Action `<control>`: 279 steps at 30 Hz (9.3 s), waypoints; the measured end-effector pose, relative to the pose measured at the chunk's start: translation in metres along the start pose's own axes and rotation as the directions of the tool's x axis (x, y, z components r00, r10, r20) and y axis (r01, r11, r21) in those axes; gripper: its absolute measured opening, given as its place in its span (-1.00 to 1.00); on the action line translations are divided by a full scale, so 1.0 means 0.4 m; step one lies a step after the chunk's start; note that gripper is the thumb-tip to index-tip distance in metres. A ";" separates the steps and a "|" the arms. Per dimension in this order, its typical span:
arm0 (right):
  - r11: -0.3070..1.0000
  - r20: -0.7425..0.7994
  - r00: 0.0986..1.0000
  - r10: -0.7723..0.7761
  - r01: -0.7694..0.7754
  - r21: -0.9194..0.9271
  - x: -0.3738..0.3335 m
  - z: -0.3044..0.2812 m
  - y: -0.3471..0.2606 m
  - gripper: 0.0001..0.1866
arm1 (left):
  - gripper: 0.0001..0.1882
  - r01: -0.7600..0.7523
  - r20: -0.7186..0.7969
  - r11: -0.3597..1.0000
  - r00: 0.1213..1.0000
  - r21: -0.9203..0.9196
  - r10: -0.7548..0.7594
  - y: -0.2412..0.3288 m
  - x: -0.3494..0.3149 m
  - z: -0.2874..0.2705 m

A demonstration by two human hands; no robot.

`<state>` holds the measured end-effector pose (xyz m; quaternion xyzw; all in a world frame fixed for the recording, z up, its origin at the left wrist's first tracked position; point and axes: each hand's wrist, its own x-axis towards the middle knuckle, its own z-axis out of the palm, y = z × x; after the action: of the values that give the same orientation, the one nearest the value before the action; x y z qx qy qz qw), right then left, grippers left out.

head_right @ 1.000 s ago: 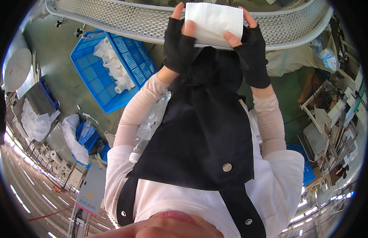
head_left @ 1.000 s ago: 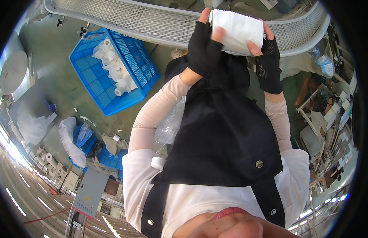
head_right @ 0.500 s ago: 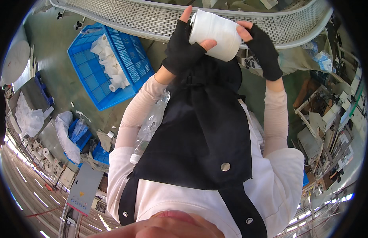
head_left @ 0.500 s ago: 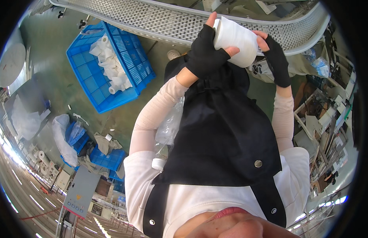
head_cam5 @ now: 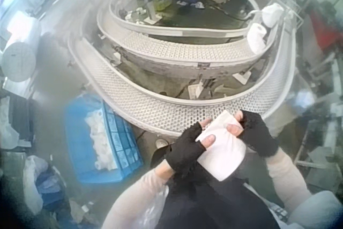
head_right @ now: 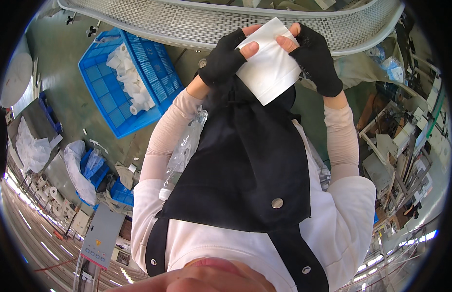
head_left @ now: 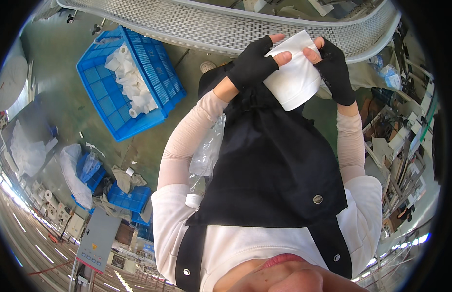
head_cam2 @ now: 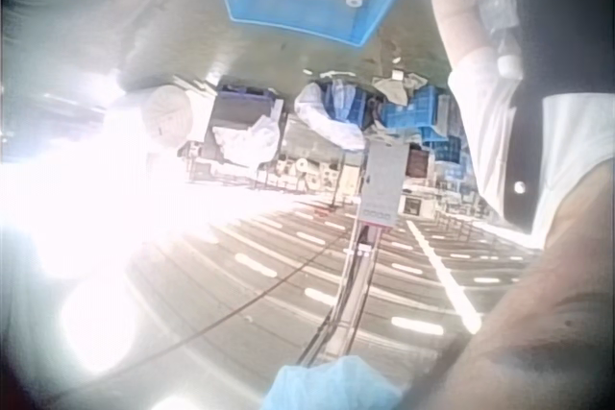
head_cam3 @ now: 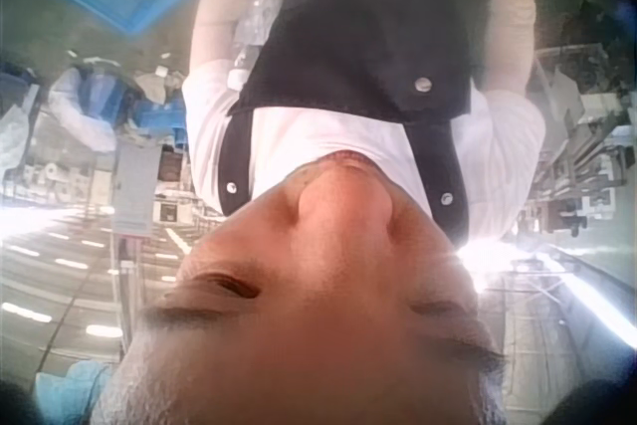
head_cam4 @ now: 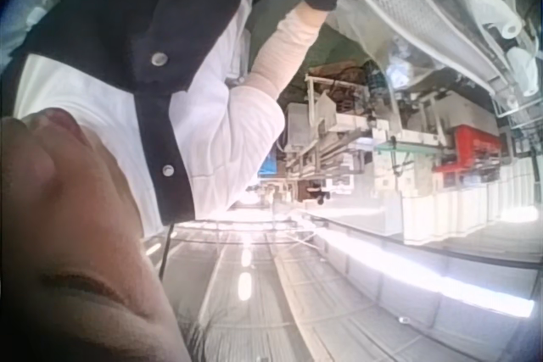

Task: The person picks up paper rolls from a basket, places them on a conveyor belt, and applies water from a plastic bottle to the end of the rolls to seal them, smoothing the paper by hand.

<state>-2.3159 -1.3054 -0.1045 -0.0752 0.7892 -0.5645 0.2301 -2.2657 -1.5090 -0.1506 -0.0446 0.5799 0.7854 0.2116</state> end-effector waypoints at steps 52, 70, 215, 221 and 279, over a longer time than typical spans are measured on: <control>0.741 0.198 0.847 -0.493 0.528 -0.414 -0.087 0.041 0.029 -0.65 | -0.54 0.123 -0.119 0.846 0.970 -0.518 -0.214 -0.064 0.055 -0.038; 0.842 0.653 0.552 -0.519 0.461 0.279 -0.031 0.270 -0.127 -0.51 | -0.43 0.197 -0.275 0.964 0.931 -0.177 -0.241 -0.089 0.126 -0.075; 0.617 0.694 0.368 -0.619 0.774 0.140 -0.051 0.303 -0.126 -0.85 | -0.42 -0.612 -0.414 0.764 0.653 0.204 0.634 0.039 0.040 -0.011; 0.647 0.078 0.735 -0.674 0.638 -0.417 0.029 0.071 -0.134 -0.73 | -0.44 -0.600 -0.387 0.787 0.698 0.144 0.602 0.014 0.040 -0.023; 0.970 -0.331 0.937 0.112 -0.031 0.240 0.161 -0.127 0.359 -0.59 | -0.32 -0.261 0.056 0.542 0.929 0.798 0.365 -0.135 0.149 0.015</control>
<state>-2.3752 -1.2357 -0.2424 0.0803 0.7484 -0.6479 0.1171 -2.2979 -1.4739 -0.2156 0.1122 0.8770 0.4661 0.0308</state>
